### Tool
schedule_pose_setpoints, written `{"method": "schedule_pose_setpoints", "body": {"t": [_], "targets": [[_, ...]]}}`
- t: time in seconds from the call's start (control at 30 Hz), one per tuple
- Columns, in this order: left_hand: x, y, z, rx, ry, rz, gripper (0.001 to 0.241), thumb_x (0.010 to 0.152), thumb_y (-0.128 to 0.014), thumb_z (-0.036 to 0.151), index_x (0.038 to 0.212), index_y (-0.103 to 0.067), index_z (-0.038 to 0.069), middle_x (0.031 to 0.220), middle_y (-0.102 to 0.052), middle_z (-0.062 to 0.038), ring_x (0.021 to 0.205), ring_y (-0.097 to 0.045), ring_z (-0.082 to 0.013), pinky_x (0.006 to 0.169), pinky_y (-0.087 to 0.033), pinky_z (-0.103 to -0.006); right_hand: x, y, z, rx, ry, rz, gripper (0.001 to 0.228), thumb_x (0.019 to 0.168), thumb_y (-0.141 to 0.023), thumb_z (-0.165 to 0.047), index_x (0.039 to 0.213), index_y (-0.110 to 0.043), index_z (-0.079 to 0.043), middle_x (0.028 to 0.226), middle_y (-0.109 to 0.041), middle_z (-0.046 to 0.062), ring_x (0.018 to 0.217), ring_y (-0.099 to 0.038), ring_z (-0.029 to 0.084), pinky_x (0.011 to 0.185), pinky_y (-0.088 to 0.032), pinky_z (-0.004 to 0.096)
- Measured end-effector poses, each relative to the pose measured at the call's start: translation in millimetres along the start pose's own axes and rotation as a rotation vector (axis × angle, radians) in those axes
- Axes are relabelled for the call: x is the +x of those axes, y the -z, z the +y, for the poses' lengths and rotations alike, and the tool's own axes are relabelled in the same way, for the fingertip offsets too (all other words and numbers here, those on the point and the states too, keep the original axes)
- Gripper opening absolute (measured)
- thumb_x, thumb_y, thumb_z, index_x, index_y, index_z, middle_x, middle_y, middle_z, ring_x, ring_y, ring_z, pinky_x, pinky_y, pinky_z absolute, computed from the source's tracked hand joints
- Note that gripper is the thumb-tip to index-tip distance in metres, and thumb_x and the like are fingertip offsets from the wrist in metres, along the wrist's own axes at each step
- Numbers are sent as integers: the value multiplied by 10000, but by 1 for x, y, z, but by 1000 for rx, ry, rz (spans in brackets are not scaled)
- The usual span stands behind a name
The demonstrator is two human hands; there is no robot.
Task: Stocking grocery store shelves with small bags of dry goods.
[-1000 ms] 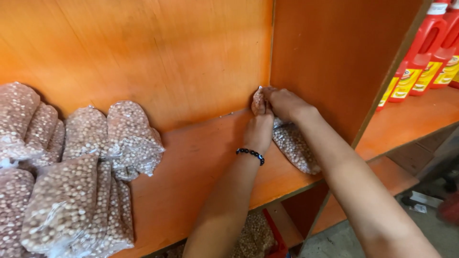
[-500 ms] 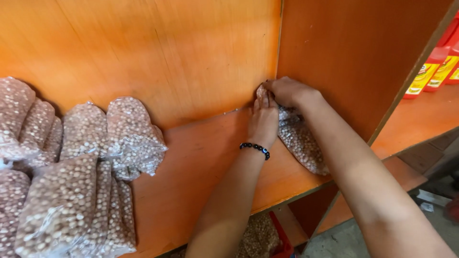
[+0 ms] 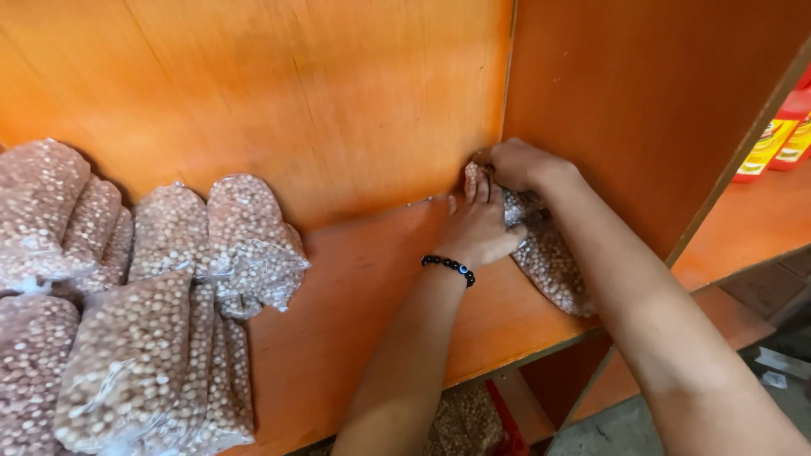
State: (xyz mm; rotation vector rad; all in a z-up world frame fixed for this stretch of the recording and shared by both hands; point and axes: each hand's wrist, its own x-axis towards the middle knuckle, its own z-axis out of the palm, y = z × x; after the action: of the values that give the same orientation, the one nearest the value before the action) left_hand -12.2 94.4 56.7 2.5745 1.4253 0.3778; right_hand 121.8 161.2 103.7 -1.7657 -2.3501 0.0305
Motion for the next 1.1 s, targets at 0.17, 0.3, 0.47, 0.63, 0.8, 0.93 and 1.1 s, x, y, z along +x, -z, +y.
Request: {"method": "schedule_pose_setpoints", "body": {"t": [0.17, 0.3, 0.47, 0.63, 0.8, 0.93, 1.1], "targets": [[17, -28, -11, -46, -34, 95, 880, 1012, -391, 531, 1589, -99, -65, 1679, 55, -264, 1565, 126, -375, 1227, -42, -639, -6, 6, -7, 31, -55, -32, 458, 958, -523, -147, 1386, -631, -269, 1339, -662, 148, 1225, -636, 368, 1034, -508, 468], [29, -45, -19, 46, -55, 168, 738, 1056, -315, 462, 1574, -219, -55, 1699, 3, -246, 1580, 97, -376, 1212, -61, -678, -20, 2, -13, 5, -98, -5, 399, 1076, -413, -237, 1409, -627, -184, 1368, -661, 163, 1249, -634, 367, 1061, -506, 464], [34, -55, -18, 130, -67, 219, 737, 1041, -337, 469, 1569, -247, -38, 1702, -31, -230, 1574, 91, -369, 1211, -55, -667, -29, -18, 5, -130, 116, 186, 445, 1025, -413, -213, 1430, -565, -111, 1544, -504, 101, 1317, -564, 350, 1092, -461, 443], [38, -59, -22, 222, -59, 246, 736, 1062, -318, 483, 1582, -233, -30, 1698, -54, -226, 1576, 84, -374, 1222, -51, -659, -19, -29, 15, -99, 146, 206, 463, 1034, -410, -206, 1468, -523, -90, 1560, -453, 118, 1368, -501, 350, 1138, -400, 427], [49, -66, -27, 173, -61, 300, 783, 1035, -350, 517, 1597, -179, 0, 1703, -65, -192, 1579, 17, -351, 1209, -54, -663, -38, -21, -1, -147, 130, 261, 502, 971, -465, -119, 1467, -518, -59, 1529, -513, 139, 1284, -583, 367, 1044, -505, 458], [32, -59, -32, 168, -49, 397, 838, 1001, -409, 538, 1609, -197, 1, 1700, -110, -189, 1552, -129, -371, 1201, -87, -669, -79, -4, -35, -117, 127, 256, 435, 981, -487, -134, 1407, -559, -83, 1494, -534, 138, 1267, -588, 370, 999, -532, 460], [-28, -22, -25, 304, -22, 412, 744, 924, -550, 494, 1490, -430, 26, 1610, -305, -235, 1483, -311, -413, 1191, -146, -676, -93, -21, -39, -232, 272, 407, 524, 880, -551, -91, 1401, -561, -29, 1434, -570, 186, 1270, -574, 372, 971, -531, 461]]}}
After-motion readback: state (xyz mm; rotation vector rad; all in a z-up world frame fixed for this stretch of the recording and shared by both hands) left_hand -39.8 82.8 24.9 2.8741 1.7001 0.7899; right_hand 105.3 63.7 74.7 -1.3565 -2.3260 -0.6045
